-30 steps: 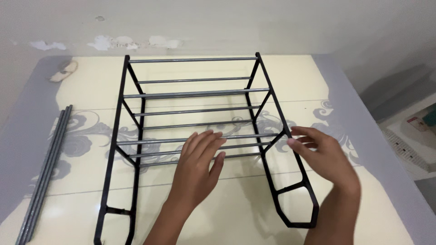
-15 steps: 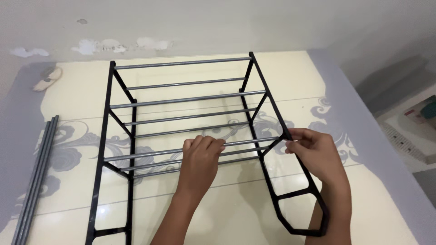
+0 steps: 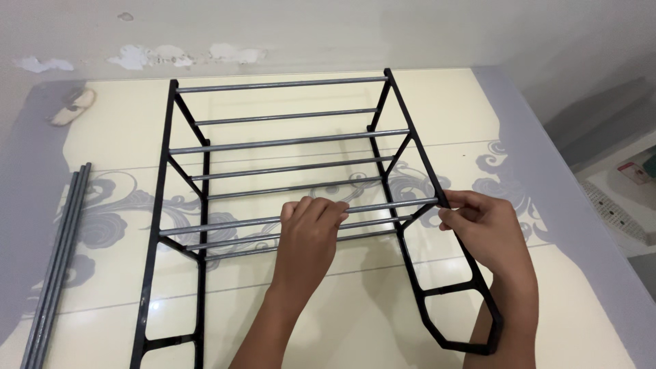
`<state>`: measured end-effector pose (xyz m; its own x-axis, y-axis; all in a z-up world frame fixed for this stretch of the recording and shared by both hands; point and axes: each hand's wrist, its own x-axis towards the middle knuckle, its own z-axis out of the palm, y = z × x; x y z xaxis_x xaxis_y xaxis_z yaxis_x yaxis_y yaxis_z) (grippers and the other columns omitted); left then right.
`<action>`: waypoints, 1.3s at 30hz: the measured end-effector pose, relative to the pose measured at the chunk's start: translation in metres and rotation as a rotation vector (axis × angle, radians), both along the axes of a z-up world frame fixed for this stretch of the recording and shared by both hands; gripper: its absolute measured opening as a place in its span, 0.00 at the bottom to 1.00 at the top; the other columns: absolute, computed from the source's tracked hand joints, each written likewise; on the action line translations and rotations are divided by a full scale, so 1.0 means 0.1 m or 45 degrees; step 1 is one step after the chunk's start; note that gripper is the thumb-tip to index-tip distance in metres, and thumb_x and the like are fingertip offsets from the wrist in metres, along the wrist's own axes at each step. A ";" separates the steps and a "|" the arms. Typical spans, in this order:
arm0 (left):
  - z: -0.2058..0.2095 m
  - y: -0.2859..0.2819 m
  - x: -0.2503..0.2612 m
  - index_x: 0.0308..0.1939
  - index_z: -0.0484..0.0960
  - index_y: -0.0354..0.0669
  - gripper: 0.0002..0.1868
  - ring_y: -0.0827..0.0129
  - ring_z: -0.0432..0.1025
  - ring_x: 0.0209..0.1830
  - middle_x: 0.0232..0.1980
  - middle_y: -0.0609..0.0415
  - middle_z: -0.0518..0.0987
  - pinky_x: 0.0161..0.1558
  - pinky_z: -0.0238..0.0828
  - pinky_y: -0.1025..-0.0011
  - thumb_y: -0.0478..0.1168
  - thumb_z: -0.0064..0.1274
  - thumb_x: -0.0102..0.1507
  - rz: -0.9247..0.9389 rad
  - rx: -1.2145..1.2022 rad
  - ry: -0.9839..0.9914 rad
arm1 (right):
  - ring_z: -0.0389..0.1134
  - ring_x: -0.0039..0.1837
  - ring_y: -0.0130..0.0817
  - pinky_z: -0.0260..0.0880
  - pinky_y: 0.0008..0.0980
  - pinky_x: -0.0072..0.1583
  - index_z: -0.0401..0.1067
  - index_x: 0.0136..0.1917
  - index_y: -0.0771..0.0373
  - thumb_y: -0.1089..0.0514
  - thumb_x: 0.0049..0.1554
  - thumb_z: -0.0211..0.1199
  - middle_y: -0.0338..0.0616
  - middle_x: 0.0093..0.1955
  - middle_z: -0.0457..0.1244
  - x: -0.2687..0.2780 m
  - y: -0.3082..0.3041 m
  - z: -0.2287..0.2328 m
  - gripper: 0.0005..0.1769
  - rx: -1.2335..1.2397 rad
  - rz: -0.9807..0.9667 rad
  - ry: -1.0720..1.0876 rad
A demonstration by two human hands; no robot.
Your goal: The person assembles a metal rack by inserting horizontal rods into the side frames. They repeatedly pick up rods, align them with the frame slots, and push them into place, occasionally adjusting the rack's position on the table.
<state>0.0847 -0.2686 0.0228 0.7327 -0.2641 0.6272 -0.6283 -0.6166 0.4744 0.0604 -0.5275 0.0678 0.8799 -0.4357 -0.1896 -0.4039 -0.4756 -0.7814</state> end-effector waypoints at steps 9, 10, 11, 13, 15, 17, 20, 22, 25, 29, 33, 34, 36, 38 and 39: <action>-0.01 -0.02 0.00 0.45 0.84 0.42 0.06 0.68 0.70 0.39 0.38 0.61 0.78 0.49 0.60 0.65 0.33 0.58 0.65 0.018 -0.004 -0.035 | 0.75 0.43 0.31 0.72 0.31 0.49 0.78 0.60 0.67 0.63 0.52 0.68 0.46 0.40 0.73 -0.01 0.00 -0.02 0.21 0.009 0.013 -0.019; -0.01 -0.02 0.00 0.45 0.84 0.43 0.06 0.68 0.70 0.39 0.37 0.61 0.78 0.48 0.60 0.65 0.33 0.58 0.65 0.022 -0.006 -0.031 | 0.75 0.43 0.30 0.72 0.31 0.49 0.78 0.60 0.67 0.63 0.52 0.68 0.46 0.41 0.74 -0.01 0.00 -0.02 0.21 0.007 0.005 -0.008; -0.02 -0.02 0.00 0.45 0.84 0.43 0.06 0.68 0.70 0.39 0.37 0.61 0.78 0.48 0.59 0.65 0.33 0.58 0.64 0.025 -0.008 -0.027 | 0.75 0.43 0.31 0.72 0.31 0.49 0.78 0.59 0.67 0.62 0.52 0.68 0.46 0.41 0.73 -0.02 0.00 -0.03 0.20 0.006 0.030 -0.019; -0.02 -0.03 0.01 0.44 0.85 0.43 0.05 0.69 0.70 0.39 0.37 0.61 0.79 0.48 0.59 0.65 0.33 0.58 0.64 0.024 -0.026 -0.030 | 0.75 0.43 0.31 0.72 0.30 0.48 0.79 0.58 0.67 0.61 0.53 0.69 0.47 0.40 0.73 -0.03 0.00 -0.03 0.19 0.001 0.082 -0.042; -0.03 -0.04 0.01 0.44 0.85 0.43 0.06 0.69 0.70 0.39 0.37 0.61 0.79 0.48 0.59 0.66 0.32 0.58 0.64 0.020 -0.037 -0.036 | 0.74 0.42 0.31 0.72 0.30 0.47 0.79 0.58 0.67 0.61 0.53 0.69 0.49 0.38 0.73 -0.02 0.01 -0.05 0.19 -0.009 0.088 -0.058; -0.04 -0.04 0.01 0.45 0.85 0.43 0.06 0.69 0.71 0.39 0.38 0.61 0.80 0.48 0.59 0.66 0.32 0.58 0.64 0.009 -0.039 -0.046 | 0.74 0.42 0.30 0.71 0.30 0.46 0.79 0.57 0.67 0.61 0.53 0.69 0.48 0.37 0.72 -0.02 0.02 -0.07 0.18 -0.017 0.092 -0.070; -0.05 -0.05 0.02 0.44 0.85 0.43 0.07 0.68 0.71 0.40 0.38 0.61 0.80 0.48 0.59 0.65 0.31 0.58 0.63 0.019 -0.026 -0.068 | 0.73 0.41 0.29 0.71 0.30 0.45 0.79 0.57 0.66 0.60 0.53 0.68 0.47 0.36 0.72 -0.03 0.04 -0.07 0.18 -0.041 0.105 -0.082; -0.05 -0.04 0.02 0.45 0.84 0.42 0.07 0.68 0.71 0.40 0.39 0.61 0.80 0.49 0.60 0.64 0.31 0.58 0.64 0.015 -0.038 -0.078 | 0.73 0.40 0.29 0.71 0.30 0.45 0.79 0.57 0.65 0.59 0.53 0.69 0.46 0.36 0.72 -0.02 0.03 -0.07 0.18 -0.067 0.119 -0.083; -0.01 -0.04 -0.01 0.47 0.84 0.41 0.07 0.65 0.72 0.43 0.42 0.58 0.81 0.54 0.62 0.62 0.34 0.57 0.65 0.017 0.012 -0.012 | 0.65 0.37 0.37 0.64 0.39 0.44 0.81 0.60 0.62 0.55 0.54 0.71 0.54 0.36 0.68 -0.01 -0.05 -0.05 0.20 -0.175 0.084 0.125; 0.17 0.04 -0.18 0.53 0.80 0.33 0.18 0.54 0.72 0.57 0.59 0.46 0.79 0.66 0.57 0.51 0.43 0.55 0.66 0.045 0.144 -0.041 | 0.71 0.47 0.35 0.71 0.35 0.51 0.79 0.60 0.62 0.52 0.55 0.68 0.47 0.44 0.73 0.03 -0.18 -0.12 0.22 -0.090 0.189 0.036; 0.40 0.36 -0.58 0.61 0.76 0.31 0.26 0.49 0.67 0.68 0.69 0.40 0.73 0.73 0.51 0.49 0.49 0.52 0.68 0.190 0.159 0.164 | 0.72 0.55 0.35 0.70 0.35 0.59 0.77 0.63 0.64 0.49 0.57 0.65 0.47 0.51 0.74 0.11 -0.29 -0.27 0.24 0.065 0.217 -0.125; 0.46 0.47 -0.69 0.62 0.74 0.30 0.28 0.47 0.65 0.70 0.70 0.37 0.72 0.73 0.50 0.48 0.51 0.51 0.67 0.251 0.195 0.182 | 0.72 0.57 0.36 0.69 0.36 0.61 0.77 0.64 0.64 0.48 0.58 0.64 0.48 0.52 0.74 0.12 -0.31 -0.31 0.25 0.128 0.214 -0.146; 0.54 0.69 -0.82 0.65 0.70 0.28 0.33 0.45 0.62 0.72 0.71 0.33 0.69 0.72 0.49 0.48 0.53 0.50 0.67 0.338 0.253 0.228 | 0.72 0.60 0.38 0.68 0.37 0.64 0.76 0.66 0.64 0.46 0.59 0.63 0.49 0.52 0.74 0.12 -0.35 -0.36 0.27 0.083 0.240 -0.087; 0.59 0.94 -0.90 0.68 0.67 0.27 0.36 0.44 0.60 0.74 0.72 0.30 0.66 0.72 0.48 0.50 0.56 0.48 0.68 0.386 0.298 0.278 | 0.73 0.61 0.40 0.67 0.39 0.66 0.75 0.67 0.63 0.44 0.59 0.62 0.50 0.52 0.74 0.12 -0.36 -0.38 0.29 0.042 0.258 -0.020; 0.61 1.07 -0.93 0.70 0.63 0.26 0.39 0.43 0.57 0.75 0.74 0.30 0.64 0.72 0.48 0.50 0.56 0.47 0.67 0.391 0.254 0.385 | 0.73 0.62 0.41 0.67 0.41 0.67 0.74 0.68 0.62 0.43 0.59 0.62 0.51 0.53 0.74 0.11 -0.37 -0.37 0.30 0.024 0.261 0.015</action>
<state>-0.0079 -0.1613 0.0842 0.9377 -0.1001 0.3327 -0.2544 -0.8499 0.4614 0.0716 -0.5642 0.0307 0.9475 -0.2440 -0.2066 -0.3091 -0.5344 -0.7866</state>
